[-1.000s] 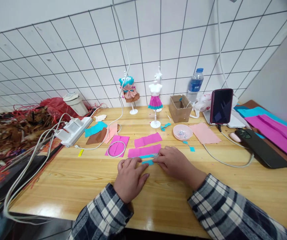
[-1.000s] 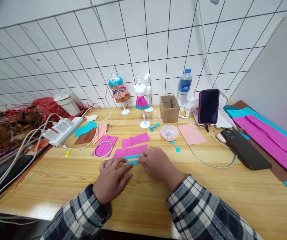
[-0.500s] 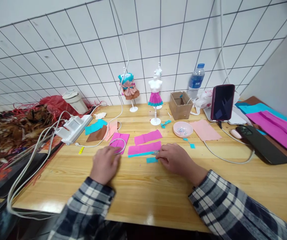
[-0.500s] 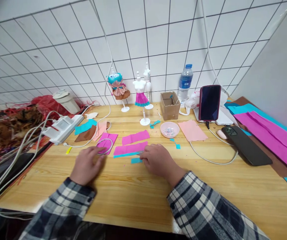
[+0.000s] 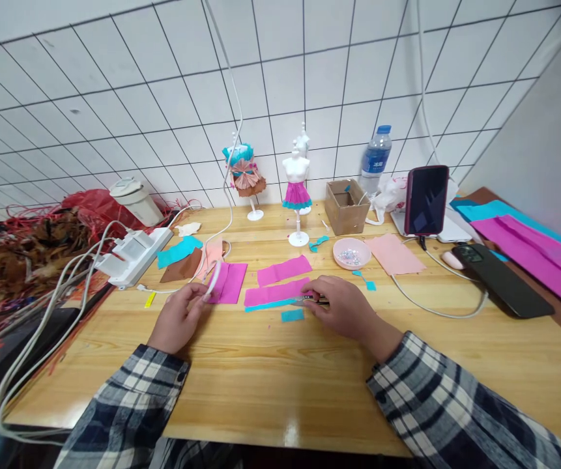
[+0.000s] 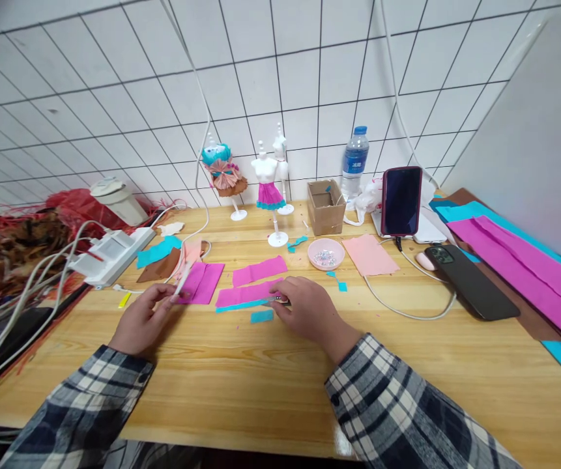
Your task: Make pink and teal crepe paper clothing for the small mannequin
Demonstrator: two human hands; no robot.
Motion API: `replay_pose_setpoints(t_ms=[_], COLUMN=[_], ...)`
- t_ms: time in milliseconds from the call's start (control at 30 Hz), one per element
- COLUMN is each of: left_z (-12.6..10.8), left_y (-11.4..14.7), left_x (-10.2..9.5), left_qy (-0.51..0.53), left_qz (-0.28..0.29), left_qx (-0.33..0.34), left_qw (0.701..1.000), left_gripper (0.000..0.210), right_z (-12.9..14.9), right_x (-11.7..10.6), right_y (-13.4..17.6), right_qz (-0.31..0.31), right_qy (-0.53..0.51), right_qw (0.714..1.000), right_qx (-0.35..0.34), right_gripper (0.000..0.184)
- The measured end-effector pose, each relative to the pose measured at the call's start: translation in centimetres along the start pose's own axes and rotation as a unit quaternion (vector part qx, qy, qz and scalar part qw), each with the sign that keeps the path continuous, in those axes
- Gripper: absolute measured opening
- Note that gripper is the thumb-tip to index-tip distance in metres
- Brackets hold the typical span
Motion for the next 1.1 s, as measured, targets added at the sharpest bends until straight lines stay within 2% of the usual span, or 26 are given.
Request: replay_pose_setpoints(t_ms=[67, 133, 200, 300, 400, 500, 567, 667, 800, 967, 1067, 1100], left_z=[-1.6, -4.5, -8.1, -13.0, -15.9, -16.5, -16.4, -16.3, -16.8, -17.1, -16.2, -15.5], left_y=[-0.2, -0.8, -1.9, -3.4, -3.8, -2.9, -1.9, -1.0, -0.9, -1.0, -1.3, -1.5], left_x=[-0.5, -0.6, -0.1, 1.5, 3.9, 6.5, 7.5, 7.5, 6.4, 6.1, 6.3, 6.2], left_qy=[0.126, 0.22, 0.293, 0.386, 0.44, 0.441, 0.395, 0.284, 0.2, 0.166, 0.158, 0.16], left_qz=[-0.032, -0.033, -0.009, 0.038, 0.065, 0.103, 0.122, 0.094, 0.05, 0.043, 0.041, 0.034], left_qx=[-0.037, -0.021, 0.012, 0.044, 0.061, 0.067, 0.097, 0.181, 0.275, 0.296, 0.267, 0.246], left_qw=[0.991, 0.975, 0.956, 0.921, 0.893, 0.889, 0.905, 0.937, 0.939, 0.94, 0.95, 0.955], left_gripper=[0.025, 0.028, 0.029, 0.03, 0.024, 0.018, 0.013, 0.017, 0.022, 0.01, 0.01, 0.011], right_z=[0.1, 0.5, 1.0, 1.6, 1.8, 1.8, 2.0, 2.4, 2.5, 2.2, 2.5, 2.9], right_x=[-0.3, -0.8, -1.4, -2.4, -3.2, -3.3, -3.1, -2.7, -2.4, -2.6, -3.0, -2.6], right_y=[0.0, 0.0, 0.1, 0.3, 0.7, 0.8, 0.8, 0.9, 0.8, 0.7, 3.3, 4.6], right_qz=[-0.031, -0.074, -0.119, -0.2, -0.274, -0.293, -0.282, -0.252, -0.246, -0.214, -0.198, -0.154], right_qy=[-0.009, -0.014, -0.012, -0.017, -0.027, -0.031, -0.03, -0.027, -0.041, -0.05, -0.037, -0.018], right_qw=[0.999, 0.997, 0.992, 0.978, 0.959, 0.953, 0.956, 0.963, 0.964, 0.972, 0.977, 0.984], right_qx=[-0.009, -0.025, -0.039, -0.053, -0.066, -0.072, -0.081, -0.096, -0.095, -0.084, -0.073, -0.087], right_gripper=[0.02, 0.021, 0.021, 0.018, 0.015, 0.016, 0.022, 0.031, 0.034, 0.033, 0.04, 0.044])
Point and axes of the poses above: each hand's wrist, its own y-axis away from the middle knuckle, its own x-axis out of the palm, z = x × y, the point moved 5 cm from there along -y, towards the middle knuckle, and after that the axes turned 14 degrees about -y, right-handed, at the moved point
